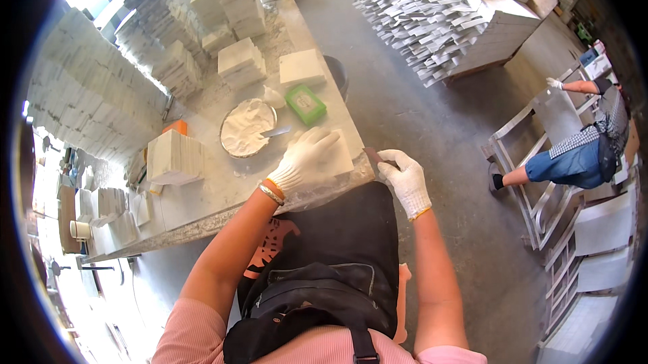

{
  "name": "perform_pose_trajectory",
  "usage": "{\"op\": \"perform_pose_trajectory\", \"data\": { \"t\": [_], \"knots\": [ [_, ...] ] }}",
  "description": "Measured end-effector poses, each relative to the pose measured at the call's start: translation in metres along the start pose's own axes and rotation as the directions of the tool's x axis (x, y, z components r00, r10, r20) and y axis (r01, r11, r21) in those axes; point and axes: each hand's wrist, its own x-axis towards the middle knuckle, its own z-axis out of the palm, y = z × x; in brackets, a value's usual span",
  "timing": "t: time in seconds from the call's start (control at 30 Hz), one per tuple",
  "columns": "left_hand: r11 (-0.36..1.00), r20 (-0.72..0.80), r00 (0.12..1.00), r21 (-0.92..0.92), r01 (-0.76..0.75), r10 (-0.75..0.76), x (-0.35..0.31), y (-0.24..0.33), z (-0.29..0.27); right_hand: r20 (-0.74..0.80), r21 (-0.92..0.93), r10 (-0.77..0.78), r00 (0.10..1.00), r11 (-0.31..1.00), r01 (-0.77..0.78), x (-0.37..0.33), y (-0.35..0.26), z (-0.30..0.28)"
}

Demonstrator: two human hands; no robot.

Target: The person repeatedly scrapes and sands small white rectangular tiles at a workbench. Using a metal scraper and a green sanding block, they remove residue and smooth edges, then place finished tiles into a nearby rack. The process is repeated for multiple tiles in a warehouse setting.

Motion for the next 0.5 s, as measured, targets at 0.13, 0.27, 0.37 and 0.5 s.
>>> {"op": "perform_pose_trajectory", "data": {
  "t": [0.13, 0.27, 0.37, 0.5],
  "knots": [
    [0.991, -0.093, 0.994, 0.115, 0.073, -0.062, 0.000, 0.001, 0.015, -0.102, 0.019, 0.102, 0.989, 0.995, -0.101, -0.003, -0.006, 0.016],
    [0.989, -0.108, 0.984, 0.035, 0.145, -0.140, -0.003, 0.009, 0.012, -0.125, -0.143, 0.040, 0.991, 0.988, -0.058, -0.008, -0.015, 0.025],
    [0.983, -0.138, 0.975, 0.035, 0.180, -0.173, -0.009, 0.008, 0.007, -0.139, -0.206, -0.041, 0.989, 0.978, 0.011, -0.004, -0.017, 0.030],
    [0.952, -0.077, 0.952, 0.044, 0.301, -0.298, -0.030, 0.001, -0.008, -0.116, -0.170, -0.148, 0.982, 0.977, 0.128, 0.000, -0.018, 0.042]
  ]
}}
